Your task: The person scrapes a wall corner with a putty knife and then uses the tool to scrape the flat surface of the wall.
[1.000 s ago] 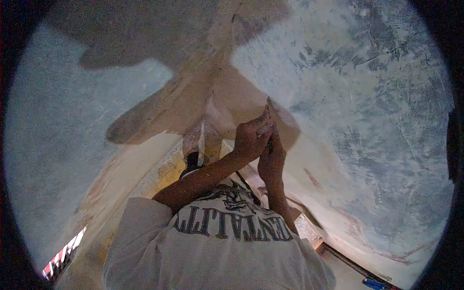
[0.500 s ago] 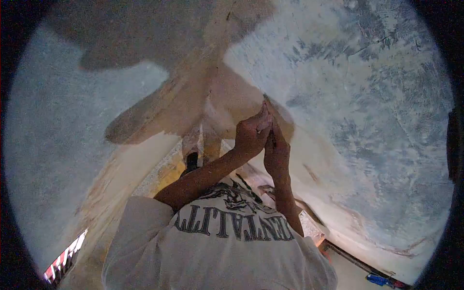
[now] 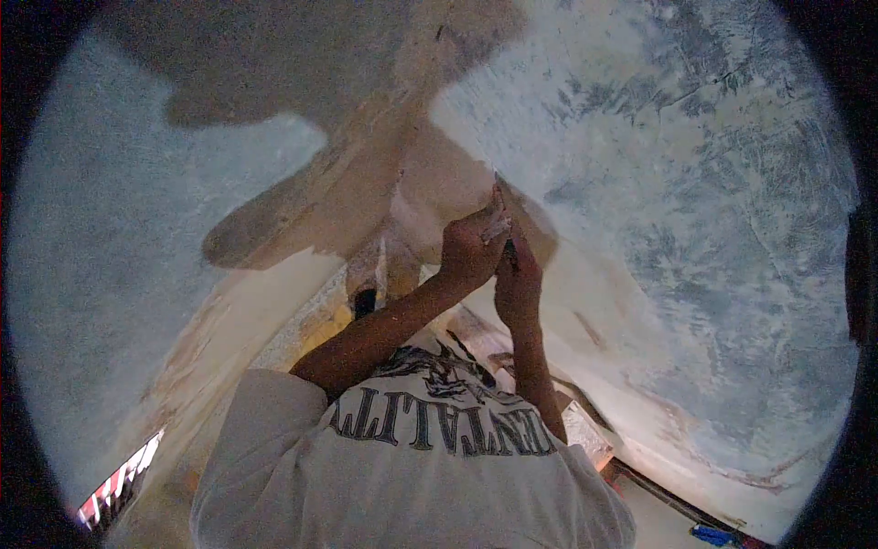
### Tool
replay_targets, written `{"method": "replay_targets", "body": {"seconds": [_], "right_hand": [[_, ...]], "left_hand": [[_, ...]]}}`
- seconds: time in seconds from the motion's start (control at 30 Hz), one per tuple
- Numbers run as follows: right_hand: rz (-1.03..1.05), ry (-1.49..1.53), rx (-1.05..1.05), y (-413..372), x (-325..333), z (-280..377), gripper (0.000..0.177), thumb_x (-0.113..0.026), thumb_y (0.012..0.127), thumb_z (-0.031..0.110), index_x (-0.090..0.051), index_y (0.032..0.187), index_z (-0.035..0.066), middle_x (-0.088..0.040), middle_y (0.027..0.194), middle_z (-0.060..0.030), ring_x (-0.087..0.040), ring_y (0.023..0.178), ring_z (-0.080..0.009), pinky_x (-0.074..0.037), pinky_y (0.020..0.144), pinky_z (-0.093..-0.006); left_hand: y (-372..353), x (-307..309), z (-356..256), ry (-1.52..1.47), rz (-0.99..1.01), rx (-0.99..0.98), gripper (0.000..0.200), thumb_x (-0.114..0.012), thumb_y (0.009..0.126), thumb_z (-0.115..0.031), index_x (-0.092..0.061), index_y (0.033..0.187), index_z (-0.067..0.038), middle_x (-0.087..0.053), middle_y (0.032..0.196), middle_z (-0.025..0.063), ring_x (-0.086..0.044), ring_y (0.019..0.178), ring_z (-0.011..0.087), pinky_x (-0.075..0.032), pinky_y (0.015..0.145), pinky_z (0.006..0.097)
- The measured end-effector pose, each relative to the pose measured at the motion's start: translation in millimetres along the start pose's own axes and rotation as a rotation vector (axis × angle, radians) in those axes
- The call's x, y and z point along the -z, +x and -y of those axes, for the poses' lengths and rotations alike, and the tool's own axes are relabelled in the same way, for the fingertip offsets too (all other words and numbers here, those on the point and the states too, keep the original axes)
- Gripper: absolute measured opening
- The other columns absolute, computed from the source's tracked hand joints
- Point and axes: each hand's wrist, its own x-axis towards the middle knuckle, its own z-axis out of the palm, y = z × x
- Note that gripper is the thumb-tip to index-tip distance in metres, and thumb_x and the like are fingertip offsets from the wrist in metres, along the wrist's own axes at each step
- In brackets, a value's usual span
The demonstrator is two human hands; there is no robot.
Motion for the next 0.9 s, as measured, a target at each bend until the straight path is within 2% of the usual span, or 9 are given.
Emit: {"method": "replay_targets", "body": {"seconds": [0.1,0.17,0.27,0.37,0.47,0.5,0.67,0.73,0.9], "right_hand": [[0.06,-0.044,-0.078,4.9,8.4,10.7,0.043,-0.046,0.101,0.01,-0.045,0.144,0.007,-0.067,0.103,-0.0188,-0.064,0.09,-0.0227,-0.05,0.08,-0.0362],[-0.032,-0.037,0.048,4.7,-6.3,3.1,0.044,-0.046,0.101,0.01,-0.045,0.145,0.008,-0.066,0.1,-0.0177,-0.061,0.085,-0.0206,-0.05,0.077,-0.0345],[-0.05,-0.019,0.143,3.9,-9.5,-25.4,0.046,-0.048,0.1,0.01,-0.044,0.146,0.008,-0.065,0.097,-0.0123,-0.056,0.079,-0.0152,-0.049,0.075,-0.0316],[0.054,0.059,-0.011,-3.4,12.4,-17.0,0.045,-0.048,0.1,0.012,-0.044,0.145,0.006,-0.064,0.095,-0.0086,-0.055,0.078,-0.0136,-0.048,0.073,-0.0301],[0.049,0.041,-0.021,-6.0,15.9,-22.1,0.043,-0.047,0.102,0.014,-0.045,0.144,0.005,-0.063,0.091,-0.0057,-0.053,0.071,-0.0103,-0.046,0.064,-0.0266],[0.021,0.058,-0.028,-5.7,9.1,-30.6,0.042,-0.047,0.102,0.016,-0.046,0.143,0.004,-0.063,0.09,-0.0053,-0.052,0.069,-0.0093,-0.045,0.06,-0.0255],[0.021,0.25,-0.17,-10.5,4.7,-28.1,0.045,-0.048,0.1,0.012,-0.045,0.144,0.002,-0.061,0.128,-0.0196,-0.059,0.115,-0.0274,-0.045,0.098,-0.0363],[0.04,0.261,-0.201,-7.7,2.1,-34.7,0.045,-0.048,0.1,0.013,-0.044,0.144,0.002,-0.059,0.131,-0.0201,-0.059,0.116,-0.0278,-0.045,0.099,-0.0357],[0.01,0.245,-0.219,-11.9,1.4,-14.9,0.046,-0.049,0.1,0.013,-0.044,0.145,0.003,-0.058,0.134,-0.0214,-0.059,0.113,-0.0264,-0.046,0.094,-0.0352]], "left_hand": [[2.5,-1.3,-5.3,-0.049,0.034,0.075,0.04,-0.061,0.092,-0.024,-0.063,0.12,0.005,-0.068,0.094,0.0257,-0.069,0.082,0.039,-0.054,0.071,0.0436],[2.1,-0.5,-2.9,-0.121,0.044,0.128,0.047,-0.061,0.091,-0.024,-0.058,0.128,0.004,-0.067,0.093,0.0264,-0.069,0.081,0.0397,-0.054,0.071,0.0439],[1.1,-4.7,4.2,0.002,-0.04,0.008,0.037,-0.058,0.094,-0.029,-0.066,0.115,-0.001,-0.068,0.077,0.0194,-0.067,0.069,0.0322,-0.054,0.063,0.0395],[-2.6,-5.1,-3.6,0.026,-0.013,-0.155,0.043,-0.058,0.093,-0.024,-0.058,0.13,-0.002,-0.07,0.086,0.0203,-0.069,0.073,0.0345,-0.055,0.066,0.0406],[-11.9,-9.4,-8.8,0.058,0.035,-0.058,0.053,-0.057,0.092,-0.022,-0.048,0.139,0.002,-0.058,0.129,0.0257,-0.067,0.099,0.0394,-0.055,0.082,0.041],[-13.0,-10.2,-8.9,0.06,0.046,-0.06,0.053,-0.057,0.093,-0.023,-0.047,0.14,0.001,-0.054,0.134,0.025,-0.066,0.102,0.0392,-0.055,0.083,0.0406],[-16.6,-21.0,2.6,0.0,0.018,-0.155,0.054,-0.056,0.096,-0.025,-0.044,0.143,-0.002,-0.047,0.143,0.022,-0.064,0.107,0.0386,-0.055,0.084,0.0396],[-8.7,-13.6,5.2,0.036,0.05,-0.125,0.052,-0.058,0.094,-0.021,-0.047,0.142,-0.006,-0.06,0.126,0.0214,-0.067,0.099,0.0383,-0.056,0.081,0.0417],[-7.1,-2.9,-9.3,-0.011,0.148,0.006,0.054,-0.058,0.094,-0.023,-0.045,0.142,-0.001,-0.048,0.14,0.0258,-0.064,0.107,0.0398,-0.055,0.084,0.04]]}}
